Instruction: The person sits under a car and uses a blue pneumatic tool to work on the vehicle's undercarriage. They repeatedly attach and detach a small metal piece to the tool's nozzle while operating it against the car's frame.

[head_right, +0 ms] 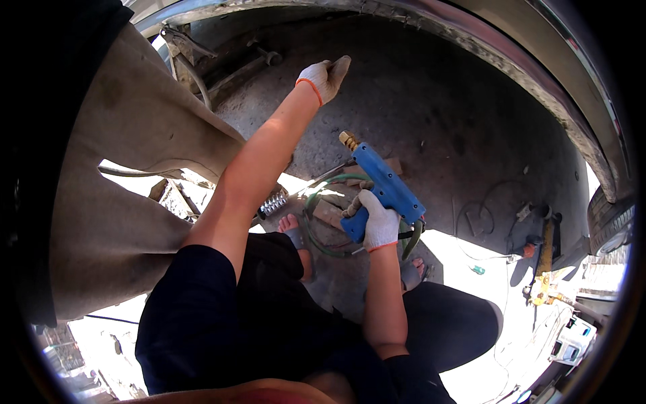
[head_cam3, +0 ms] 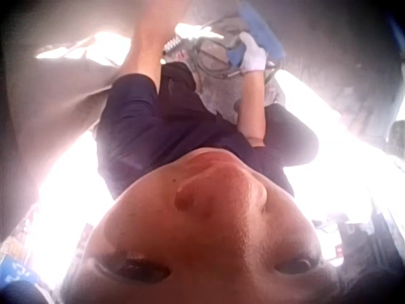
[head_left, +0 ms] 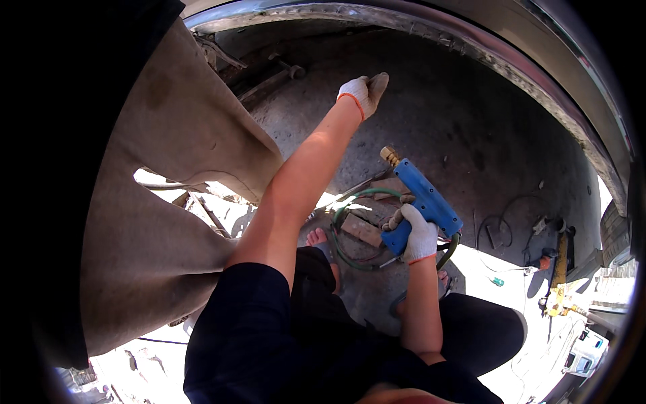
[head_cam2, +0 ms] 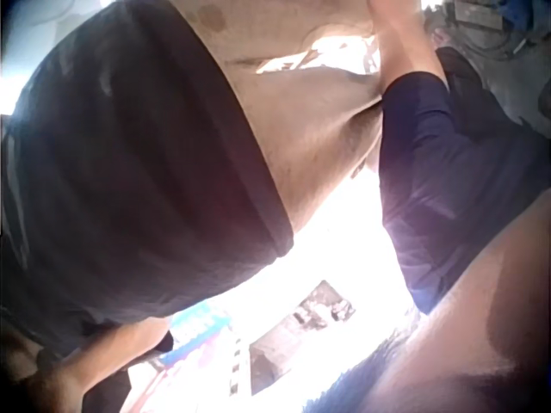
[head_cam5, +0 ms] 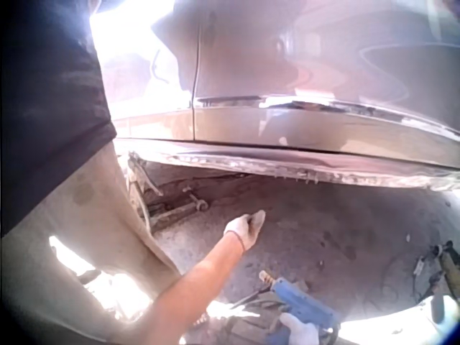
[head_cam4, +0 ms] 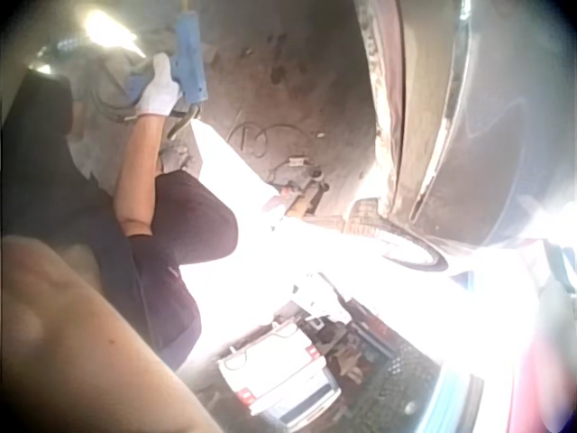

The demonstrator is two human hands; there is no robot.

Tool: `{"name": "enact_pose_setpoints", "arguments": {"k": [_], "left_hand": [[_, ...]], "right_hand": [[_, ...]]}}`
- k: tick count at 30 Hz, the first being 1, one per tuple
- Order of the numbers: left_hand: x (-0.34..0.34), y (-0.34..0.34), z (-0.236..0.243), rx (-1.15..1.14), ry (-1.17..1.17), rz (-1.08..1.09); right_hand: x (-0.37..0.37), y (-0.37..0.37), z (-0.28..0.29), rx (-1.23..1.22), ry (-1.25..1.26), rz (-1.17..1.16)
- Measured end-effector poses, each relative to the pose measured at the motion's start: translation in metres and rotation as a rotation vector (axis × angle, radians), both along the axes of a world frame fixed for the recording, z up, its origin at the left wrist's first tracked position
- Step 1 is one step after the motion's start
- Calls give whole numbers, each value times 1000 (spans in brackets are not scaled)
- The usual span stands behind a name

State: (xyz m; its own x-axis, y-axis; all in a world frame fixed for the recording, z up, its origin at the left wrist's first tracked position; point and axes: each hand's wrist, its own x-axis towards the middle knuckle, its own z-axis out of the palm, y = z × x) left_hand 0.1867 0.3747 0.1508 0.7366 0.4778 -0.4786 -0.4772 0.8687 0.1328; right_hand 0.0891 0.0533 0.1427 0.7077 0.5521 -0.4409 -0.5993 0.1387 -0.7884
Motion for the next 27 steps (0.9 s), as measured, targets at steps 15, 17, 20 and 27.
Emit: {"name": "enact_pose_setpoints", "arguments": {"k": [15,17,20,27], "left_hand": [[-4,5,43,151,157,309],[-10,-3,62,297,81,399],[-21,-30,94,493,164,500],[-28,-65,138,785,0,380]], "right_hand": [[2,3,10,66,-15,20],[3,2,9,49,13,18],[7,3,10,48,40,24],[27,29,65,362,-38,-41]]}}
